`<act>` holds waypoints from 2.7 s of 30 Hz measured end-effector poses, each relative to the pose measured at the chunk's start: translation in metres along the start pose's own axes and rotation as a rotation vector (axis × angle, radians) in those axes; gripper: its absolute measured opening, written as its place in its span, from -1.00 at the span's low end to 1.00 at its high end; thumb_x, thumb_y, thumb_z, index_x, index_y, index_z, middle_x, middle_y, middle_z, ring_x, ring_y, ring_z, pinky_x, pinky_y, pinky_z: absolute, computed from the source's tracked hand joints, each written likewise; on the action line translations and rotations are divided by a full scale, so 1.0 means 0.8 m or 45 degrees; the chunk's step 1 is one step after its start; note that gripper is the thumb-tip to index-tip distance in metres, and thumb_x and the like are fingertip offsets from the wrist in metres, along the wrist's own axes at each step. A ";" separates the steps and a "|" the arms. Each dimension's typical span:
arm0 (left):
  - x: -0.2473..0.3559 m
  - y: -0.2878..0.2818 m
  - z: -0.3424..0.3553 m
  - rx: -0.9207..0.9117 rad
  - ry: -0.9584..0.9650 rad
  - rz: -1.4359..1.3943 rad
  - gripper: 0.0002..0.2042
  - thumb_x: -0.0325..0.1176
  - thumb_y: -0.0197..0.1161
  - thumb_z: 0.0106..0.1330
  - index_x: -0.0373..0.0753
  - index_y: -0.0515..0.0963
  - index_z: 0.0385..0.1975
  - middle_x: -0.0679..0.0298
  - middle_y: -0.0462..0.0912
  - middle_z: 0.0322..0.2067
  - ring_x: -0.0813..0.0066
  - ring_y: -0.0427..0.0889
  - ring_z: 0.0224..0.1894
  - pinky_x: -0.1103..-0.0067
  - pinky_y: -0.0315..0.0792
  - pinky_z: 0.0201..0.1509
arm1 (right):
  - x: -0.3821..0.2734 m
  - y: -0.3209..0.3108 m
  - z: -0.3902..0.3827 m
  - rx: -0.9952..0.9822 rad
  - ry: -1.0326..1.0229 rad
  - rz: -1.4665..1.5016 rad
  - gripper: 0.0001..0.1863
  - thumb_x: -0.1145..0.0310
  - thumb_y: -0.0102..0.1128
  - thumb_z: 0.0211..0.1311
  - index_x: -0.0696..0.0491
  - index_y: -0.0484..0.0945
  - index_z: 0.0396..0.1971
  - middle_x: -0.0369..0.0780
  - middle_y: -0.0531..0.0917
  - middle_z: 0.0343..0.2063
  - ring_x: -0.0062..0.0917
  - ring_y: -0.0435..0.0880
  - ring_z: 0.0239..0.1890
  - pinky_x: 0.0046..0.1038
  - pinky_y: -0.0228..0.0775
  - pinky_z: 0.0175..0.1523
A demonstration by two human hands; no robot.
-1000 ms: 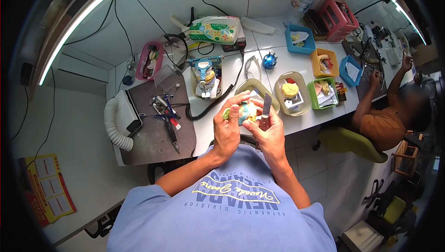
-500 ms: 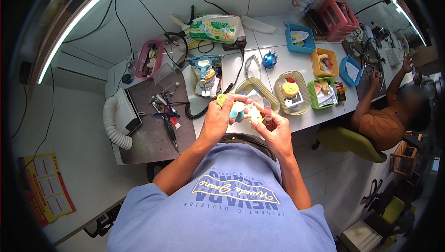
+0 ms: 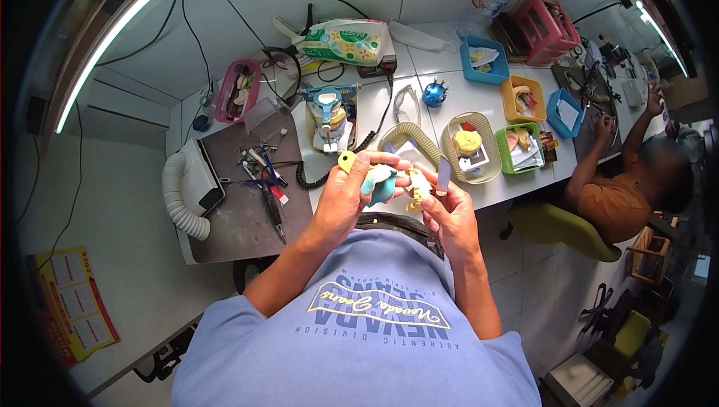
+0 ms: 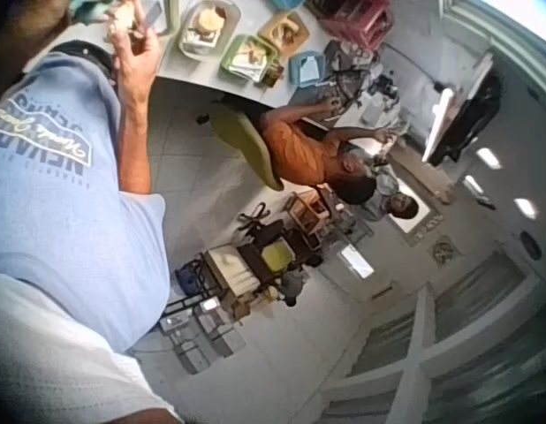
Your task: The recorder is inspecting and trimming dental impressions and models at a laboratory bench.
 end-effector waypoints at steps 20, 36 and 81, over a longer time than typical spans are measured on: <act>0.034 -0.007 -0.030 -0.042 -0.311 -0.598 -0.56 -0.08 -0.18 0.54 -0.38 0.43 0.02 -0.08 0.54 0.03 0.12 0.65 0.00 0.48 0.66 -0.02 | -0.004 0.033 -0.021 -0.055 0.054 0.426 -0.27 0.25 0.42 0.14 0.21 0.31 0.25 -0.19 0.65 -0.24 -0.82 0.41 -0.54 -0.83 0.20 -0.56; 0.020 -0.064 -0.041 0.007 -0.195 -0.328 -0.54 -0.03 -0.21 0.55 -0.35 0.43 0.00 0.08 0.55 -0.02 0.35 0.66 -0.07 0.54 0.59 -0.02 | 0.010 0.083 -0.034 0.080 -0.055 0.282 -0.27 0.26 0.46 0.09 0.18 0.34 0.22 -0.10 0.67 -0.27 -0.85 0.39 -0.61 -0.83 0.21 -0.56; 0.068 -0.032 -0.057 -0.400 0.670 0.916 -0.67 -0.45 0.42 0.10 -0.26 0.63 -0.09 0.18 0.62 -0.09 0.36 0.61 -0.07 0.51 0.50 -0.04 | 0.012 0.112 -0.051 0.092 -0.032 0.208 -0.36 0.02 0.18 0.33 0.26 0.40 0.16 -0.31 0.56 -0.47 -0.84 0.34 -0.65 -0.80 0.16 -0.58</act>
Point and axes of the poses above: each hand's wrist, its own z-axis towards the middle knuckle, its own y-axis out of the palm, x = y × z, the point moved 2 cm from there along z, towards the middle knuckle
